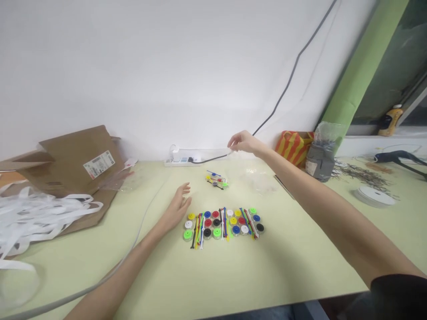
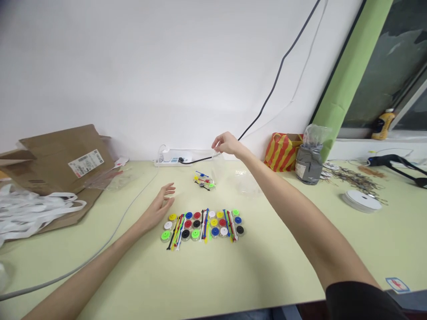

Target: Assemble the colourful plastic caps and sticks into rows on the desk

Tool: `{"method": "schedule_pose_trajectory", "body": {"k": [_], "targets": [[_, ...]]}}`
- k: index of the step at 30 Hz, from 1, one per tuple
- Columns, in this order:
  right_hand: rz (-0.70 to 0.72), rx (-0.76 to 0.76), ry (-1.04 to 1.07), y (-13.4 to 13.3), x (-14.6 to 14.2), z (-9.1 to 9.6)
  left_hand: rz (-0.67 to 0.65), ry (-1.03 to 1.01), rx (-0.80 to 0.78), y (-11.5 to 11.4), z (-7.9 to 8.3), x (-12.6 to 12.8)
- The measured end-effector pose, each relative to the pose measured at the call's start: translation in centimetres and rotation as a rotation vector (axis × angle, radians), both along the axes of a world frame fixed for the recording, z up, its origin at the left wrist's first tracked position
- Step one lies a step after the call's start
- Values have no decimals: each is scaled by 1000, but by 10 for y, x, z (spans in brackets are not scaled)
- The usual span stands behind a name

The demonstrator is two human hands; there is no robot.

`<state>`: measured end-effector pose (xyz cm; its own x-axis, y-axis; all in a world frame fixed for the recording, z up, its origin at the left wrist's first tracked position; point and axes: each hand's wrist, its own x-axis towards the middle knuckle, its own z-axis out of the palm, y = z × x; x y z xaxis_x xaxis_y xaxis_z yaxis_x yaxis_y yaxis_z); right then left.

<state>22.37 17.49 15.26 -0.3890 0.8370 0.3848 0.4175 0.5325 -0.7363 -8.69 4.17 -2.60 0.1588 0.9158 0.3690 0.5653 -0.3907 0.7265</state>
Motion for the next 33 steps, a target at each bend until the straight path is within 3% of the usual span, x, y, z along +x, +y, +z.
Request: {"method": "schedule_pose_trajectory", "body": {"k": [4, 7, 11, 14, 17, 19, 27, 29, 33], "targets": [[-73, 138, 81, -17, 13, 14, 36, 17, 95, -7, 7, 8], [-146, 148, 210, -44, 10, 2, 50, -19, 149, -13, 15, 18], [-177, 216, 533, -96, -16, -46, -107, -191, 9, -28, 29, 36], [-79, 75, 577, -132, -34, -90, -247, -438, -125, -39, 36, 49], [-29, -20, 535, -151, -39, -123, -213, -576, -152, -43, 36, 52], [-10, -21, 507, -155, -36, -135, -175, -655, -148, -41, 34, 48], [-49, 156, 390, -174, -36, -136, -138, -859, -87, -28, 40, 29], [-43, 119, 381, -179, -41, -135, -204, -870, -93, -31, 45, 30], [-37, -101, 391, -178, -46, -139, -389, -831, -197, -42, 48, 39]]}}
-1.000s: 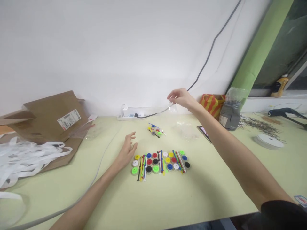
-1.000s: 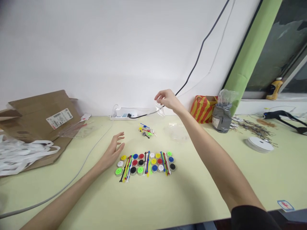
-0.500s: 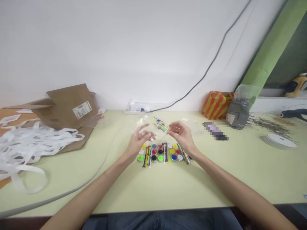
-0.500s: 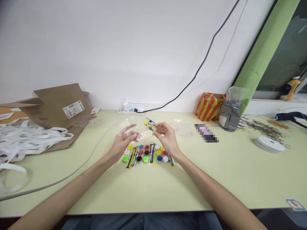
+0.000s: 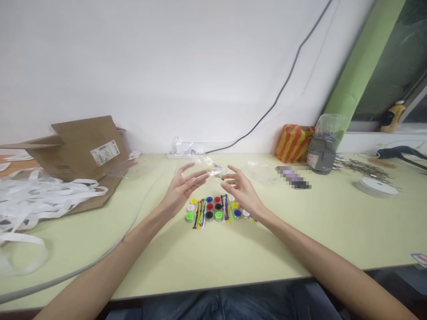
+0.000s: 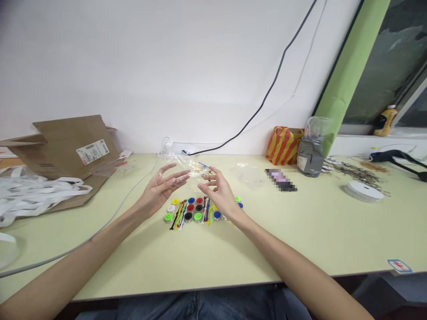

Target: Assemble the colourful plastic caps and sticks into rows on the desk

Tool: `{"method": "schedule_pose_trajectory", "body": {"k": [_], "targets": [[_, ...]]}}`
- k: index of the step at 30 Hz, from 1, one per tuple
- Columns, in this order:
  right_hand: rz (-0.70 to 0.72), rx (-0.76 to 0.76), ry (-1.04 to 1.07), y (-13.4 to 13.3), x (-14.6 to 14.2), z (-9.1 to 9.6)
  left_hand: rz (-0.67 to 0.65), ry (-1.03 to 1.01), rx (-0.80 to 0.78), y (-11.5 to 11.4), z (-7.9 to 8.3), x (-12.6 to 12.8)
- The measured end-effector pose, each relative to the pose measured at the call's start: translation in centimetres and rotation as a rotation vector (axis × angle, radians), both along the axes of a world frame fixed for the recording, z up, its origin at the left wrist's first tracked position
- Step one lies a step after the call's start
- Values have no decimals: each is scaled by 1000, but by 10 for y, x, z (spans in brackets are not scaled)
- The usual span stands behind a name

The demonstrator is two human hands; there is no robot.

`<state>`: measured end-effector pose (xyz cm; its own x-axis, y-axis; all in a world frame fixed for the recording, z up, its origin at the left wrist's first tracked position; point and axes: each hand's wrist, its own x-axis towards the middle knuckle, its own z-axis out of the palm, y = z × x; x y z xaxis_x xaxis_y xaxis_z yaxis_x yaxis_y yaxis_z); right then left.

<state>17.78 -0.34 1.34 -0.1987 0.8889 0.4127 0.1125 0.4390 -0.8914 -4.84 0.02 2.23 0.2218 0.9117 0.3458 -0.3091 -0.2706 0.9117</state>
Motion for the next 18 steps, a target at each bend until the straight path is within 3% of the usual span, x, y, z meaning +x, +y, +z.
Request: {"method": "schedule_pose_trajectory", "body": {"k": [5, 8, 10, 11, 13, 15, 18], "targets": [[-100, -6, 24, 8, 3, -5, -190, 78, -66, -4, -2, 4], [60, 5, 1, 24, 12, -4, -211, 136, -92, 0, -4, 2], [104, 48, 14, 42, 26, -4, -152, 204, -80, 4, -6, -2], [24, 96, 40, 53, 37, -6, -92, 246, -58, 6, -8, -4], [-275, 142, 12, 73, 65, -12, 56, 368, 11, 12, -13, -11], [-612, 115, -259, 89, 96, -21, 190, 567, 123, 20, -19, -22], [-756, 90, -393, 103, 132, -36, 273, 997, 323, 33, -27, -37]]}}
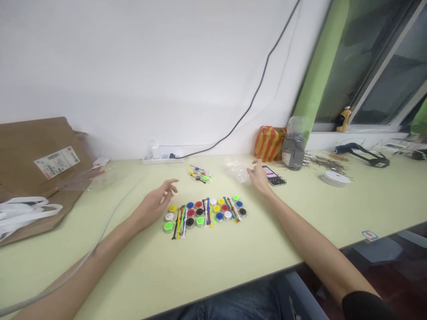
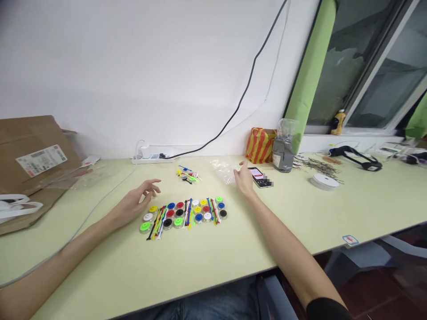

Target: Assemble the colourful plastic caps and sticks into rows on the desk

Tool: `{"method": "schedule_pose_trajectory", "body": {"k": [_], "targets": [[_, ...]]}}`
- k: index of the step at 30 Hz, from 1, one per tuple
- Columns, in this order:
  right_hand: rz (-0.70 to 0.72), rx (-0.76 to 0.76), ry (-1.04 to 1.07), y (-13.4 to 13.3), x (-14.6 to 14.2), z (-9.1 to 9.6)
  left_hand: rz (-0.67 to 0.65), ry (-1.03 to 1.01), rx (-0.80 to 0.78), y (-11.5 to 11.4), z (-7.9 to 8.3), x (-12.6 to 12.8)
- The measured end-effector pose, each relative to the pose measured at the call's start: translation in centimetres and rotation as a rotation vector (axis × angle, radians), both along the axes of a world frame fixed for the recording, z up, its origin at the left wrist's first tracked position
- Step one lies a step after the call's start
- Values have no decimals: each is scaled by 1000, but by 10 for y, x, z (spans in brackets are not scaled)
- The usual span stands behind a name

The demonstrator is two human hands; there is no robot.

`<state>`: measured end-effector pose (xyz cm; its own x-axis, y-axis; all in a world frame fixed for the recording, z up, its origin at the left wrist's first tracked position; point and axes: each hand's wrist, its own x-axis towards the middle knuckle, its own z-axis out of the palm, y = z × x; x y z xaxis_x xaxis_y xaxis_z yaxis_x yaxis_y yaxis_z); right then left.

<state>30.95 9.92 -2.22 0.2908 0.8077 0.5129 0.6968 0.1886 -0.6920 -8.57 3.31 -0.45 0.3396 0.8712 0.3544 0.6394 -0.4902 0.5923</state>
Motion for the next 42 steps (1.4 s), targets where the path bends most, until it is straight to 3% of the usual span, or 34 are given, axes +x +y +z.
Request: {"method": "schedule_pose_trajectory", "body": {"k": [4, 8, 13, 25, 37, 42], "targets": [[-87, -89, -242, 11, 7, -11, 18, 147, 112, 10, -3, -8], [98, -396, -615, 20, -4, -19, 4, 162, 145, 11, -4, -5], [208, -530, -649, 20, -5, -26, -6, 170, 157, 15, -7, -6], [180, -565, -669, 17, -10, -23, -12, 263, 106, 20, -16, -15], [156, -528, -693, 16, -14, -22, -3, 495, 25, 34, -31, -29], [159, -501, -694, 17, -14, -23, -32, 467, 69, 33, -30, -31]]}}
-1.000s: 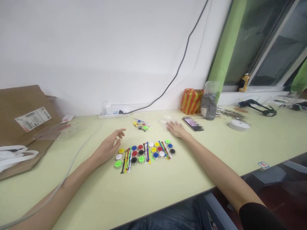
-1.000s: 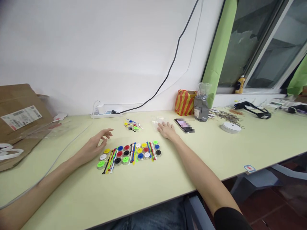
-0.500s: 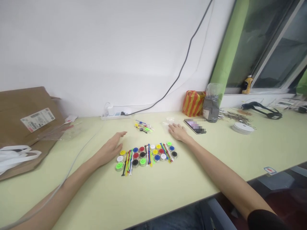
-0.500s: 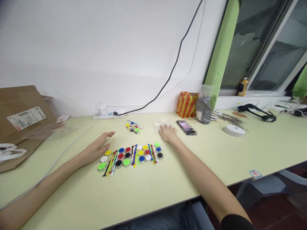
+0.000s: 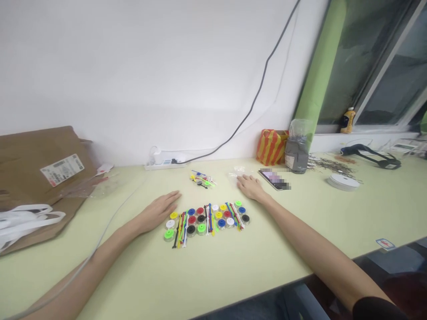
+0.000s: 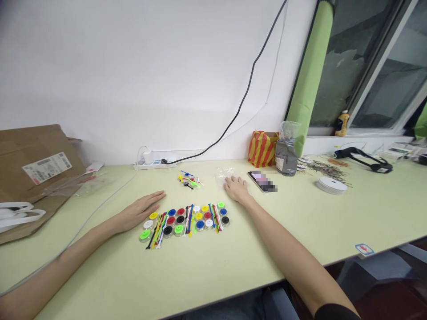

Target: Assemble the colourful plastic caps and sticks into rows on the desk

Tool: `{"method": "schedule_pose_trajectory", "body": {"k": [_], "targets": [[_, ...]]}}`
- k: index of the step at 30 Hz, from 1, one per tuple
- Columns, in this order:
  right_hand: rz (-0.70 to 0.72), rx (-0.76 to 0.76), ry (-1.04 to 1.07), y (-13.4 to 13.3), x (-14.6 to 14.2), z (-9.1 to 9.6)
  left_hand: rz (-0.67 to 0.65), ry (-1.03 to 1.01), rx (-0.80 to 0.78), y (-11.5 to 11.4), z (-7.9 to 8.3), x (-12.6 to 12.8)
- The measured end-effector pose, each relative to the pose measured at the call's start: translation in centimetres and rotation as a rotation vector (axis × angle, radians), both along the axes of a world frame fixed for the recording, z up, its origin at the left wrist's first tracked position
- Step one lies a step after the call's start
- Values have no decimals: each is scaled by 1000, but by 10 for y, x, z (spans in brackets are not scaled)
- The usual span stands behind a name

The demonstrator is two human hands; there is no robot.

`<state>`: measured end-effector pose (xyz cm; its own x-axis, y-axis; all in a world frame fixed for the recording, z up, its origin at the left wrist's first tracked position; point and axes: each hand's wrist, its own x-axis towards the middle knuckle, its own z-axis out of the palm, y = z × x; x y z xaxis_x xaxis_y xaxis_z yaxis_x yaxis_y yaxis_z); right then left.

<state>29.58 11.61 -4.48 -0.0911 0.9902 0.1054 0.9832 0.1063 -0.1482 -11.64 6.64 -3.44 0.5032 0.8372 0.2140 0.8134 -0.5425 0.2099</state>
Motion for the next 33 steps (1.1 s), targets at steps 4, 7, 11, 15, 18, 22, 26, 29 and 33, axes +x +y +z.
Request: {"method": "schedule_pose_trajectory", "body": {"k": [4, 7, 11, 15, 18, 22, 26, 29, 33], "targets": [[8, 24, 13, 0, 0, -3, -10, -11, -16, 0, 0, -1], [9, 51, 28, -2, 0, -6, -15, -16, -23, -1, 0, -1], [-18, 119, 49, -2, -3, -6, -10, -11, -34, -4, 1, 1], [-15, 271, 74, -2, -13, 5, 14, -4, -46, -7, 2, 5], [182, 348, 139, -8, -26, 12, 16, -6, -44, -8, 1, 6], [510, 159, 200, -22, -46, 15, 7, -13, -31, -9, 0, 6], [568, 86, 266, -33, -57, 19, -5, -15, -32, -9, -1, 6], [552, 61, 314, -36, -60, 23, -16, -32, -4, -8, -3, 6], [542, 43, 326, -35, -64, 25, -15, -31, 11, -6, -5, 5]]}}
